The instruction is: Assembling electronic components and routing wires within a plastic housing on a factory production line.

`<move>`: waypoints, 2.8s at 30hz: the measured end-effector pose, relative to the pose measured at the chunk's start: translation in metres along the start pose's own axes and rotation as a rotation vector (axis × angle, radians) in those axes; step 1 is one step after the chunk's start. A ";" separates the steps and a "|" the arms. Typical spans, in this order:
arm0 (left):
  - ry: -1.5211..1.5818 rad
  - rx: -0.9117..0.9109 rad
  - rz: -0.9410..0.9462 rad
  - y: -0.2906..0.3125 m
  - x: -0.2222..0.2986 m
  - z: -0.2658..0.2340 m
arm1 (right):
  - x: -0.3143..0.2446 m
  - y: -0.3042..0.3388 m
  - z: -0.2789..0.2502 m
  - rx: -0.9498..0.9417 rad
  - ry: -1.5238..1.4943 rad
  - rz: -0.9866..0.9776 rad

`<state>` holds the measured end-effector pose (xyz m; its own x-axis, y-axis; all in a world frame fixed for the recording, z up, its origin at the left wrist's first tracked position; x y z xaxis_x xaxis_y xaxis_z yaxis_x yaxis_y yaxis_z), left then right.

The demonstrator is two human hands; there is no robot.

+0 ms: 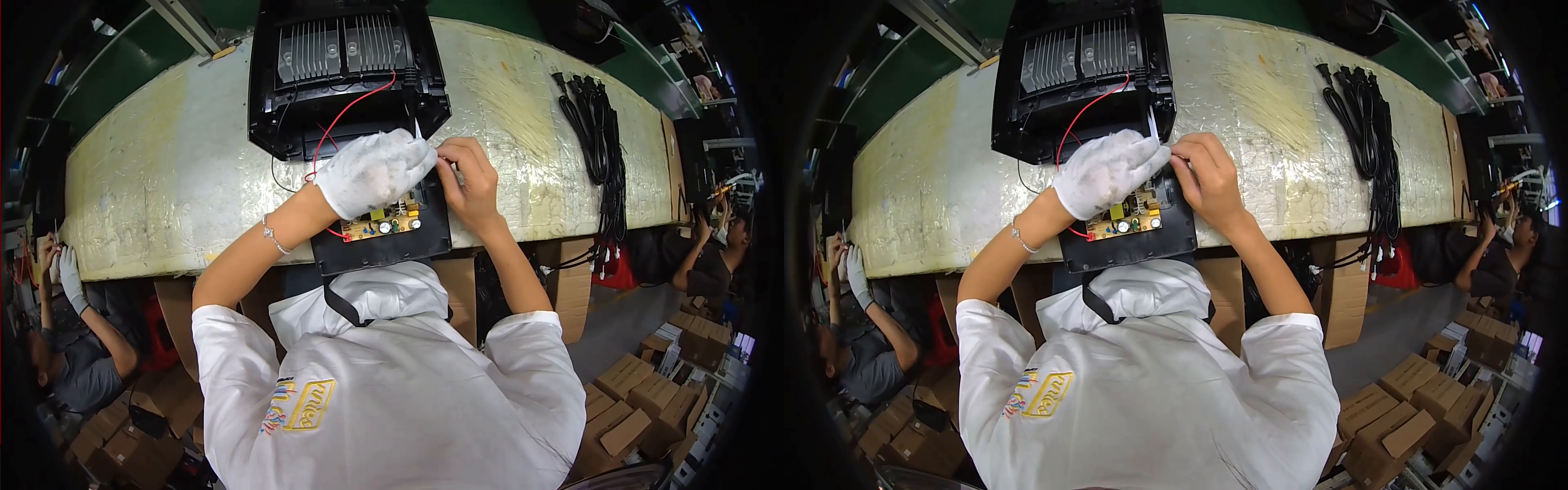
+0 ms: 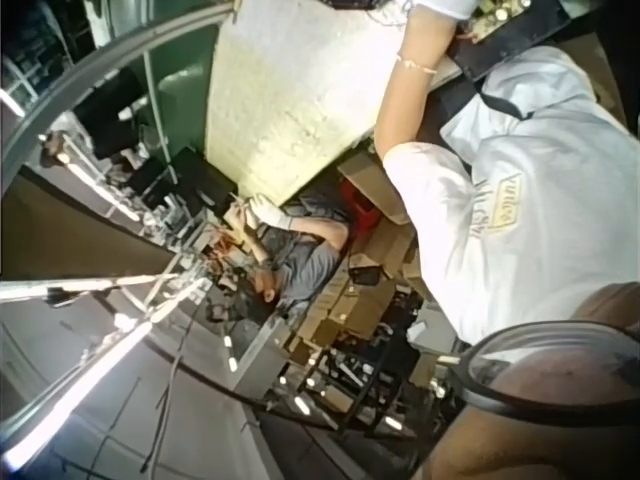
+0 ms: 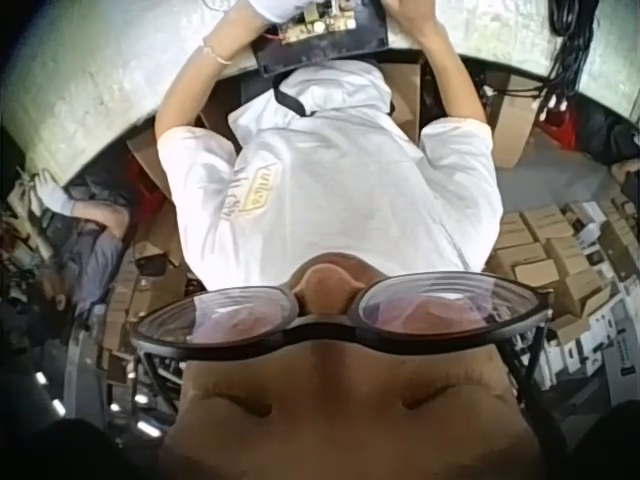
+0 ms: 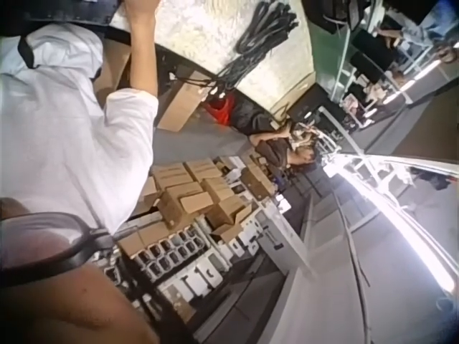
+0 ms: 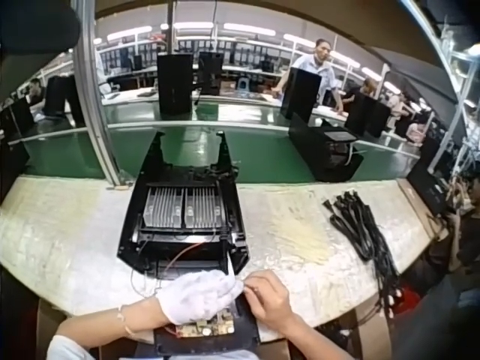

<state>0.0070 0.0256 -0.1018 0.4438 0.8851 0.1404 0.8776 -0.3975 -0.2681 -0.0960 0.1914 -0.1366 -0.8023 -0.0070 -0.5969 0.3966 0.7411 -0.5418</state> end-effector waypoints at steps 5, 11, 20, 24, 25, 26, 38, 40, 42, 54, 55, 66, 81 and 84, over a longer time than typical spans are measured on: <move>0.366 0.247 -0.031 -0.008 -0.010 0.004 | 0.004 -0.012 -0.020 -0.218 -0.247 0.125; 0.375 0.344 -0.004 -0.021 -0.014 0.012 | 0.023 -0.010 -0.016 -0.227 -0.650 0.287; 0.251 0.290 -0.059 -0.006 -0.027 0.011 | 0.017 -0.010 -0.054 -0.194 -0.080 0.245; 0.962 0.072 -0.625 -0.008 -0.007 0.018 | 0.017 -0.009 -0.045 -0.226 -0.086 0.200; 0.974 0.071 -0.654 -0.013 -0.005 0.019 | 0.015 -0.012 -0.047 -0.311 -0.109 0.212; 0.978 0.074 -0.656 -0.019 -0.003 0.019 | 0.016 -0.015 -0.048 -0.316 -0.108 0.212; 1.082 0.158 -0.896 -0.024 0.001 0.020 | 0.004 -0.038 -0.054 -0.649 0.563 -0.349; 0.833 0.347 -0.633 -0.006 0.025 0.011 | -0.002 -0.037 -0.058 -0.565 0.544 -0.280; 0.336 0.394 -0.343 0.029 0.053 -0.021 | -0.022 -0.037 -0.064 -0.478 0.575 -0.259; -0.108 0.087 -0.002 0.131 0.093 -0.002 | -0.082 -0.129 0.057 -1.182 0.500 -0.543; -0.079 0.109 -0.005 0.127 0.099 -0.011 | -0.080 -0.134 0.068 -1.318 0.463 -0.504; 0.377 0.556 -0.476 0.117 0.076 -0.024 | -0.095 -0.169 0.024 -1.227 0.342 -0.569; 0.802 0.286 -0.435 0.090 -0.001 -0.026 | -0.074 -0.154 0.001 -1.117 -0.049 -0.163; 0.815 0.341 -0.336 0.087 -0.009 -0.023 | -0.080 -0.151 -0.002 -1.088 -0.067 -0.017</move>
<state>0.0836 -0.0226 -0.1049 0.2805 0.4471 0.8493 0.9394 0.0535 -0.3385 -0.0925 0.0816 -0.0063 -0.7651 -0.0345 -0.6430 -0.2473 0.9377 0.2439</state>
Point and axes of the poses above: each hand's wrist, its own y-axis away from the middle knuckle, its own z-axis out of the palm, x = y × z, the point moved 1 cm from there along -y, towards the middle knuckle, and after that the axes turned 11 degrees about -x, right-handed, at the moved point
